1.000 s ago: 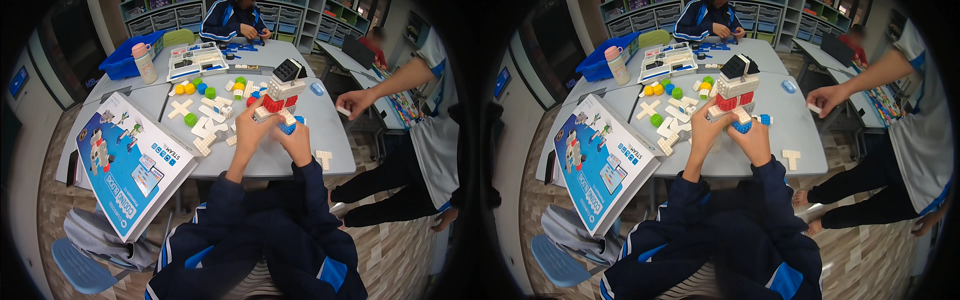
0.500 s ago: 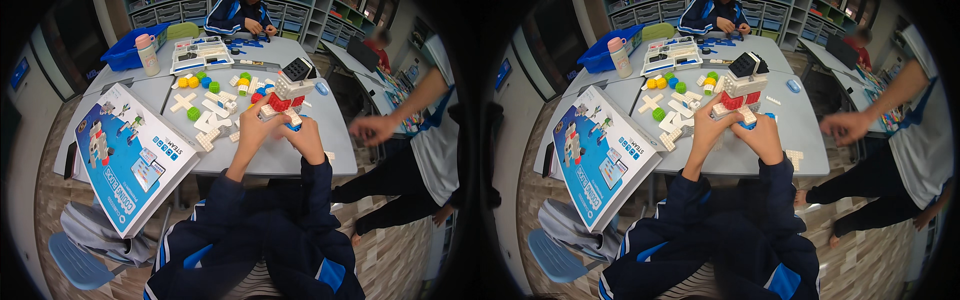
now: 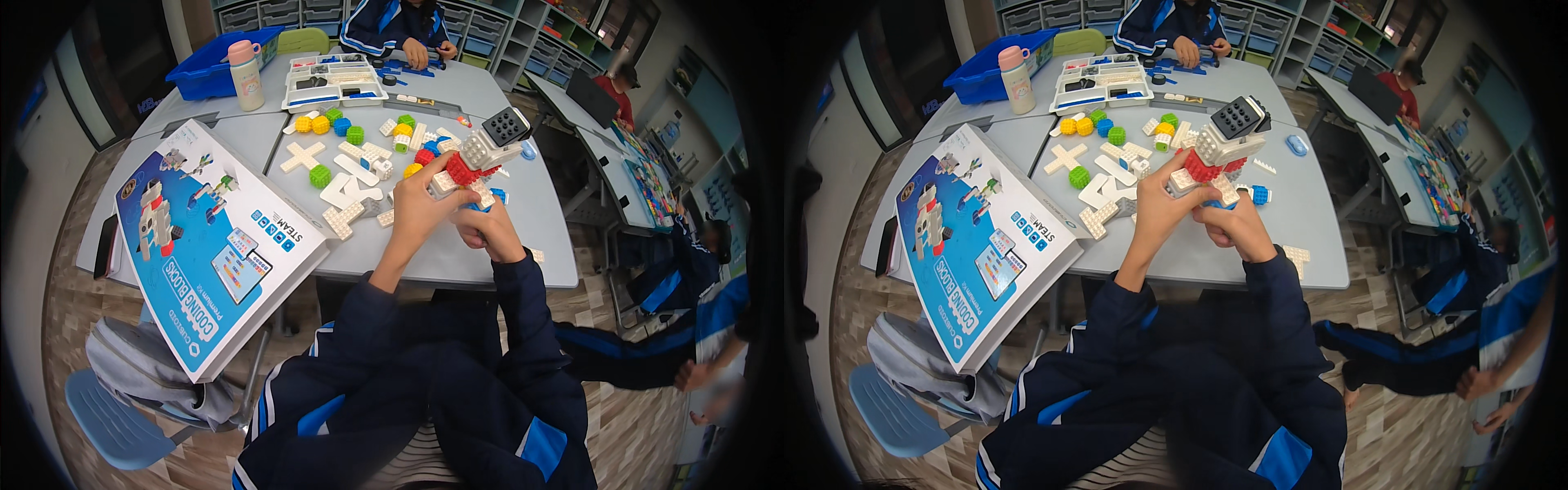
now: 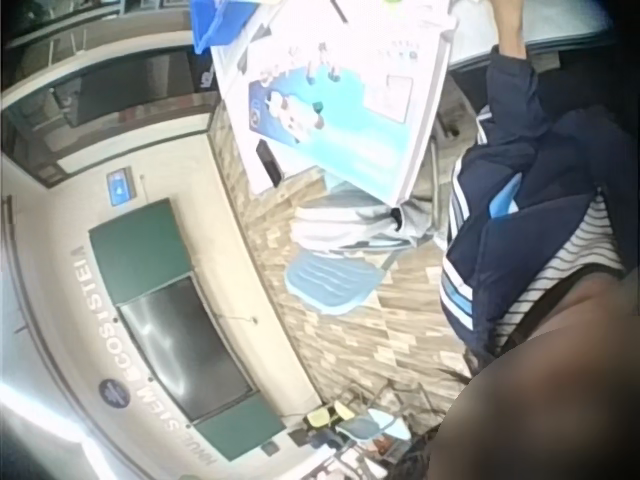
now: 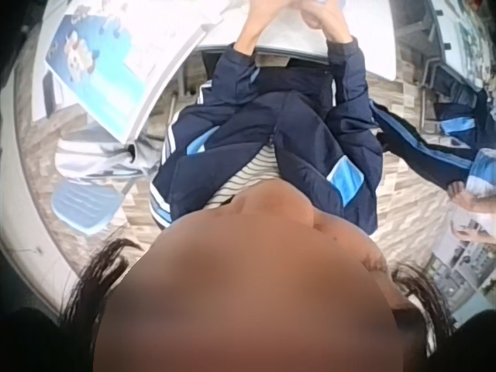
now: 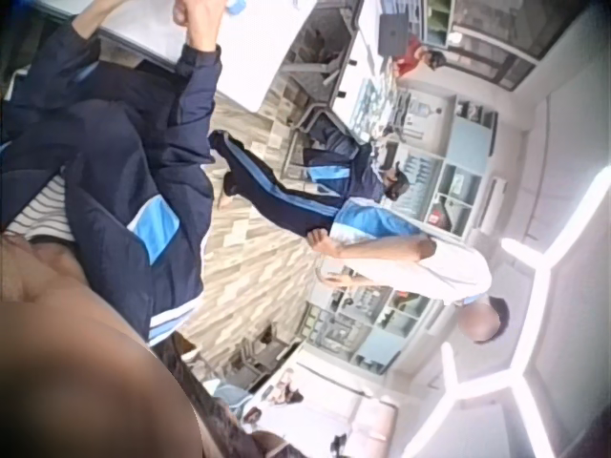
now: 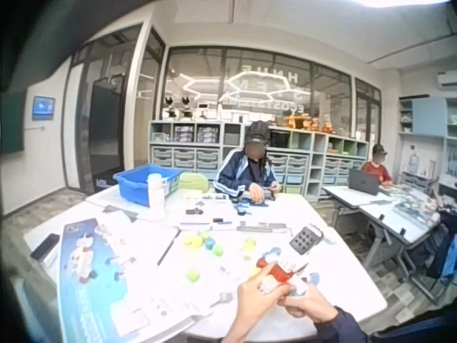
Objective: The person assembles a multi-colored block structure at a table, repeatedly picking up pieces, connecting them, and adjusting the growing tower. They handle various block shapes and colors, occasionally repositioning the structure to attach new pieces.
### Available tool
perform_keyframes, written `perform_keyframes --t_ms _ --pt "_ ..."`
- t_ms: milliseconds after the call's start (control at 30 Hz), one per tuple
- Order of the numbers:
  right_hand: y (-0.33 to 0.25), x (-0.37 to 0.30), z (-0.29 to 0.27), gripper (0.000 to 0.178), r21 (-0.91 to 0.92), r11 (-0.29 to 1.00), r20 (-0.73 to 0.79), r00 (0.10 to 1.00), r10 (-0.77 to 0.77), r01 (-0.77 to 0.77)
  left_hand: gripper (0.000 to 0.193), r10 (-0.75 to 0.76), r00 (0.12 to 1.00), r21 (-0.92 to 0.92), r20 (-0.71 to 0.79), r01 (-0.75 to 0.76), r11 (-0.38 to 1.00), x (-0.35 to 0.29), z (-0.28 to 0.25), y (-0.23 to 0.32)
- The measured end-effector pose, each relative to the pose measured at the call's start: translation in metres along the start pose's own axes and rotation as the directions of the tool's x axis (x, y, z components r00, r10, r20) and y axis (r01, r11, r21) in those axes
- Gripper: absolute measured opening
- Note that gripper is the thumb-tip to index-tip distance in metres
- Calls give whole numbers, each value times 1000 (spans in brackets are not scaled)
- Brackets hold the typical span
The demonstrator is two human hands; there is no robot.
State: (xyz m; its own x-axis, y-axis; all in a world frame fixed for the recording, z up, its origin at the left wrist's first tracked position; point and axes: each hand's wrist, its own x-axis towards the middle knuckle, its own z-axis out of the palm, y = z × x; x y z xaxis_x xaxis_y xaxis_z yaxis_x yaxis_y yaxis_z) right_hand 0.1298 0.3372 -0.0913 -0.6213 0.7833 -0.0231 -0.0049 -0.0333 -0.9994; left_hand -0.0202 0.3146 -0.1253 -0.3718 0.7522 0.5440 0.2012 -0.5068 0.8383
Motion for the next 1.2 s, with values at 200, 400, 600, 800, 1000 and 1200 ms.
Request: perform_keyframes --t_ms 200,400,600,800,1000,1200 --pt "-6 0 -5 13 68 994 62 995 77 -81 72 -26 1000 -22 12 26 999 0 0 1" --pt "-4 -8 2 35 -581 800 -94 965 -245 147 56 -102 995 -161 -11 98 982 -1 -4 14" --pt "-6 -22 20 54 -775 558 -211 711 -671 297 46 -322 945 -662 63 281 695 -16 -5 25" --pt "3 -7 29 47 -899 371 -105 709 -698 232 38 -513 844 -817 157 403 412 -41 2 -2" --pt "30 13 14 44 -905 232 117 733 -670 357 40 -568 768 -747 297 557 363 -51 -16 -51" --pt "37 23 1 43 -863 227 230 751 -619 451 47 -548 764 -711 341 591 382 -54 -20 -60"
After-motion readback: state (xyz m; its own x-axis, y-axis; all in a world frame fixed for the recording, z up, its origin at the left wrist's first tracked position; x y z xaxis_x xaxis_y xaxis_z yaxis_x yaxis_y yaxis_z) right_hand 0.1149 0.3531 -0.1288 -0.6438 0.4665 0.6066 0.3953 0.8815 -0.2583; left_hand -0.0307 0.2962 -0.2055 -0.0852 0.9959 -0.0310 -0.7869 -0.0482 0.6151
